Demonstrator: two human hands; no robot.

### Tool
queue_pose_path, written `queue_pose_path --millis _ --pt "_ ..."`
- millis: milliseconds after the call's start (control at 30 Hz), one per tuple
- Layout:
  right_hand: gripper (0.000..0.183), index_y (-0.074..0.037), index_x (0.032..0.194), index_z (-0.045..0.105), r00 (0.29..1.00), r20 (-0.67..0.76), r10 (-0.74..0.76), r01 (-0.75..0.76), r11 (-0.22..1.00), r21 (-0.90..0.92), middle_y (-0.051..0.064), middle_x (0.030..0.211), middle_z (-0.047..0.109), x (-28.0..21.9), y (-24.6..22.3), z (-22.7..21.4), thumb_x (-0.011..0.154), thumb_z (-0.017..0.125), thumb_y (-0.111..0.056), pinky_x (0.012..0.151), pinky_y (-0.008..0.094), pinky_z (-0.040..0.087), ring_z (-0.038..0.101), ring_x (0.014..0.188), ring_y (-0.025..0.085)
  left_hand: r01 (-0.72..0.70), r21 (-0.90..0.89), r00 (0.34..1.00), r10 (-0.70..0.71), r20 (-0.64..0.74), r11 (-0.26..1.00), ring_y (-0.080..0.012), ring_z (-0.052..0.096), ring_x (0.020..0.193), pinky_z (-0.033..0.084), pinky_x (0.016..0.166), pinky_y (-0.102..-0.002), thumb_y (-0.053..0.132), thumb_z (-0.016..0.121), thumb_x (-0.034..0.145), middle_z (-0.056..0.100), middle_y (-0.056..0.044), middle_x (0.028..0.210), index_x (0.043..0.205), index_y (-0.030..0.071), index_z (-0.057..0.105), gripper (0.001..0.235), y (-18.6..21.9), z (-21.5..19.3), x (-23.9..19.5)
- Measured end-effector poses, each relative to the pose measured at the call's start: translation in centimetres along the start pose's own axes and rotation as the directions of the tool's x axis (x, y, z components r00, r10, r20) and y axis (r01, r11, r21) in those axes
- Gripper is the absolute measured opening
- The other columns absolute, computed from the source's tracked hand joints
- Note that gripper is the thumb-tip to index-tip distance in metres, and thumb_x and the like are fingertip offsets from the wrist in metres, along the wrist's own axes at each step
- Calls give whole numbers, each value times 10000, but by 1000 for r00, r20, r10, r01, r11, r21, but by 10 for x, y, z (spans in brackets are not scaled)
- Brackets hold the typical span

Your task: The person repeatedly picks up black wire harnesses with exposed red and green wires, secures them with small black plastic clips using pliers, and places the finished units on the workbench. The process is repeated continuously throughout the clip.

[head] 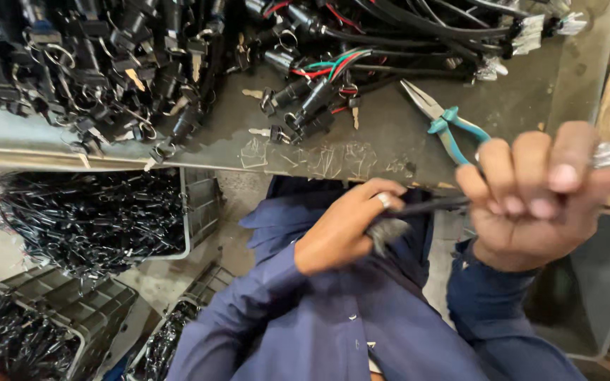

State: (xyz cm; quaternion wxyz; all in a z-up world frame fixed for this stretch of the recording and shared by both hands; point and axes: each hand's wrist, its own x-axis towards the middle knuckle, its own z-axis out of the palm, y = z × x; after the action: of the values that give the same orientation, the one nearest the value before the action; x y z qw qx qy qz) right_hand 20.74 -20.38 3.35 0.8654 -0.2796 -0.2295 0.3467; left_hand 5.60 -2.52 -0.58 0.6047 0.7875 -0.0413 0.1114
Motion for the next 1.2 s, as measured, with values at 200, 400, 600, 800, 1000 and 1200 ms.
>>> queue_pose_path --millis 200,400,600,800,1000,1200 --pt "254 -176 909 628 979 -49 -200 184 956 -228 -112 645 527 -9 -21 -15 1102 551 -321 678 245 347 459 672 51 -264 174 961 275 -40 949 -336 601 1344 438 1215 -501 156 718 983 597 -72 1334 1202 96 608 252 10 13 4" --pt "268 -170 917 594 952 -257 -169 224 953 205 -128 747 567 -5 -28 -49 1147 522 -287 710 204 377 488 694 3 155 13 981 -155 120 988 -331 702 1007 560 828 -391 171 645 971 690 -119 1107 1209 79 629 256 -26 24 -23" --pt "346 -117 1019 628 981 -194 20 -19 1000 9 19 1064 599 18 36 21 1086 596 -455 912 261 484 576 945 126 214 -91 975 -219 -45 973 -357 667 891 544 792 -381 177 615 1019 648 -158 996 1178 69 598 193 -18 21 -27" --pt "285 -9 1114 656 963 -233 137 -244 814 -528 72 1094 604 -24 30 -14 1011 733 -263 835 251 451 560 990 150 154 -249 988 -148 43 956 -214 571 931 503 847 -311 105 720 859 543 -91 1054 1345 3 432 574 -14 -6 -19" --pt "344 -24 1243 581 963 -260 78 -223 775 -592 115 1092 695 -41 37 -29 968 785 17 1006 299 557 676 1071 170 330 -664 930 -351 108 671 -115 589 1021 508 898 -297 -15 720 963 632 -38 1128 1358 32 592 418 -38 -13 -26" --pt "683 -44 1488 382 949 -315 -5 -223 696 -682 102 1134 675 -52 83 0 935 772 52 956 255 564 670 1059 130 31 -236 964 -91 -249 971 -203 659 1139 525 1001 -298 -61 754 919 625 -78 1225 1405 99 604 533 -29 4 -29"
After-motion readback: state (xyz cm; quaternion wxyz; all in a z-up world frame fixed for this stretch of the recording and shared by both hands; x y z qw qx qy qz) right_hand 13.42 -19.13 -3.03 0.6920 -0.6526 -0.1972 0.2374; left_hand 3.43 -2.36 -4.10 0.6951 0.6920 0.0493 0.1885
